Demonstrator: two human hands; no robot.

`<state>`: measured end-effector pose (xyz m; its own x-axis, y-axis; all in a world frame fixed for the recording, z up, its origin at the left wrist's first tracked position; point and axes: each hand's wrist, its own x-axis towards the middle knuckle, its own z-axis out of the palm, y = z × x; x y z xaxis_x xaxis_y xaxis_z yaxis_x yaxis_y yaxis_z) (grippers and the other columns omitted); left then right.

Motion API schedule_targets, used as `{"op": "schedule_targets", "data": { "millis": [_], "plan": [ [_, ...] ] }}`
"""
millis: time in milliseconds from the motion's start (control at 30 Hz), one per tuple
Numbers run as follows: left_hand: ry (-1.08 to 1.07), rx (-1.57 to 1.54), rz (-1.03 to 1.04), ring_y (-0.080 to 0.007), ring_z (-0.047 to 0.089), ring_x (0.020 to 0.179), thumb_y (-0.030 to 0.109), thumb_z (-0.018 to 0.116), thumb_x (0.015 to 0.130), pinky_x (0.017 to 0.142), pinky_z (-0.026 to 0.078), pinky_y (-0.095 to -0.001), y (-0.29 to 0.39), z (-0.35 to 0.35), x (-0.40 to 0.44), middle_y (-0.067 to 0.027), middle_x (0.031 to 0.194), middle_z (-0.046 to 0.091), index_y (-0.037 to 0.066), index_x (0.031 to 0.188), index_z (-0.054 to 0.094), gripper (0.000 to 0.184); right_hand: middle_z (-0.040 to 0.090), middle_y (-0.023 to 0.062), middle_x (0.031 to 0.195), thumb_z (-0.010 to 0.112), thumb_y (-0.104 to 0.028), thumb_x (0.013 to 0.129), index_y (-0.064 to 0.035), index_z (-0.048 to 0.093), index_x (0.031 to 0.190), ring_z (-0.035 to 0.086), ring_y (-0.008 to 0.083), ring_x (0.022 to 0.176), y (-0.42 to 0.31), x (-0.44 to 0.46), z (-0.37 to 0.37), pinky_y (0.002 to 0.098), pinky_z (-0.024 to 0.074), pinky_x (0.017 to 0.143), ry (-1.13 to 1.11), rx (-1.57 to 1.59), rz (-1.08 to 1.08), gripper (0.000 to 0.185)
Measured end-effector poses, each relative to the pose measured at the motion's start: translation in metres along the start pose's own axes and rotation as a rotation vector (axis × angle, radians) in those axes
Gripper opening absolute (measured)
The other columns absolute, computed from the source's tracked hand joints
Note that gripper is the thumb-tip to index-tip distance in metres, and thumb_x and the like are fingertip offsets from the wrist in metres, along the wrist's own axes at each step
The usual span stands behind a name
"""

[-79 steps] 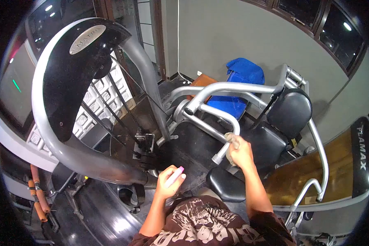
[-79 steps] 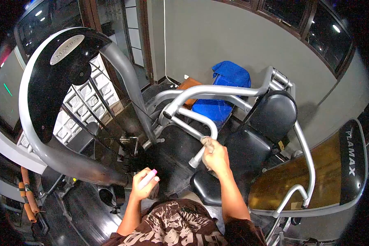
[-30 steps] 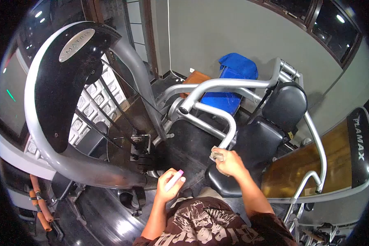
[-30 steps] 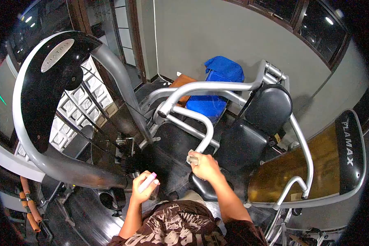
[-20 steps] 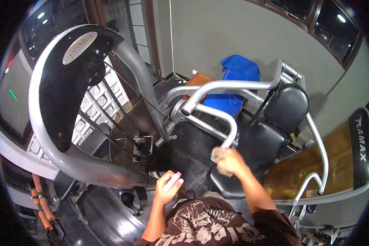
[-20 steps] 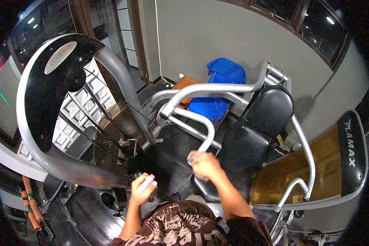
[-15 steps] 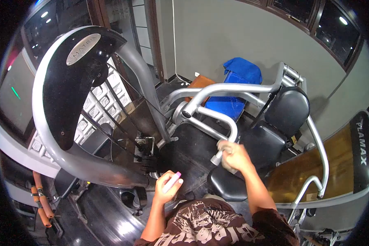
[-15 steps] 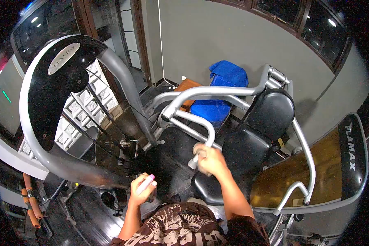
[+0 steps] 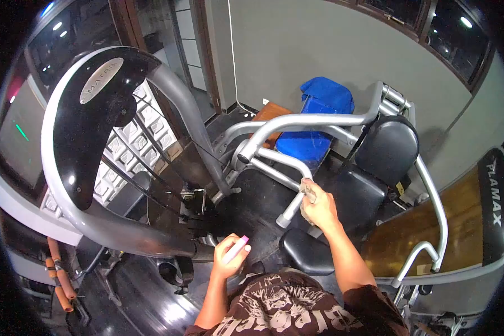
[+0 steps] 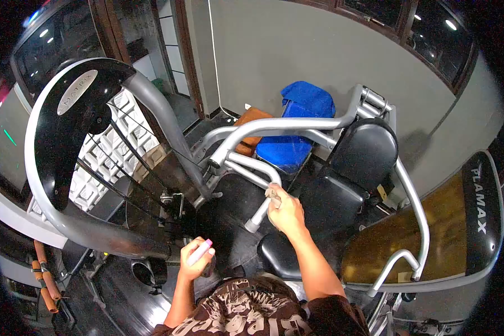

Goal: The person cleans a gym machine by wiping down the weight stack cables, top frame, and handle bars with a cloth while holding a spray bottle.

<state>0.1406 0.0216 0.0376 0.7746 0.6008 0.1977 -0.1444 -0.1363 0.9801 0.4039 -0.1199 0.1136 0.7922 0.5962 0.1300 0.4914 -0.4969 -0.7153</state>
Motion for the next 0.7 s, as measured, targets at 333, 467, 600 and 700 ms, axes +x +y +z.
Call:
{"op": "schedule_targets", "data": {
  "millis": [333, 467, 600, 700],
  "plan": [
    [0.080, -0.010, 0.022, -0.0076, 0.056, 0.063, 0.002, 0.073, 0.088, 0.058, 0.044, -0.0229, 0.011, 0.025, -0.004, -0.0017, 0.079, 0.058, 0.000, 0.090, 0.063, 0.011, 0.074, 0.0147, 0.109, 0.059, -0.007, 0.083, -0.0148, 0.066, 0.129, 0.073, 0.0331, 0.098, 0.043, -0.010, 0.022, 0.0378, 0.0578, 0.087, -0.219, 0.149, -0.226, 0.048],
    [0.111, 0.048, 0.026, -0.0066, 0.051, 0.067, 0.004, 0.074, 0.087, 0.060, 0.041, -0.0230, 0.015, 0.034, -0.008, 0.0000, 0.079, 0.056, 0.000, 0.090, 0.064, 0.012, 0.075, 0.0124, 0.108, 0.057, -0.011, 0.087, -0.0179, 0.060, 0.134, 0.073, 0.0349, 0.092, 0.033, 0.008, -0.004, 0.0453, 0.0594, 0.083, -0.044, -0.072, -0.220, 0.048],
    [0.154, 0.046, 0.000, -0.0066, 0.048, 0.069, 0.005, 0.075, 0.086, 0.063, 0.040, -0.0238, 0.022, 0.053, -0.013, 0.0010, 0.079, 0.055, 0.001, 0.089, 0.064, 0.013, 0.073, 0.0190, 0.103, 0.061, -0.026, 0.085, -0.0269, 0.061, 0.133, 0.071, 0.0421, 0.091, 0.032, -0.018, 0.022, 0.0530, 0.0573, 0.085, -0.417, -0.230, -0.152, 0.048],
    [0.178, 0.047, -0.003, -0.0069, 0.049, 0.070, 0.005, 0.075, 0.086, 0.064, 0.040, -0.0243, 0.027, 0.065, -0.013, 0.0011, 0.079, 0.056, 0.001, 0.090, 0.064, 0.013, 0.073, 0.0203, 0.102, 0.062, -0.025, 0.084, -0.0285, 0.063, 0.129, 0.071, 0.0428, 0.091, 0.014, -0.019, 0.015, 0.0538, 0.0563, 0.087, -0.539, -0.119, -0.164, 0.044]
  ]
}}
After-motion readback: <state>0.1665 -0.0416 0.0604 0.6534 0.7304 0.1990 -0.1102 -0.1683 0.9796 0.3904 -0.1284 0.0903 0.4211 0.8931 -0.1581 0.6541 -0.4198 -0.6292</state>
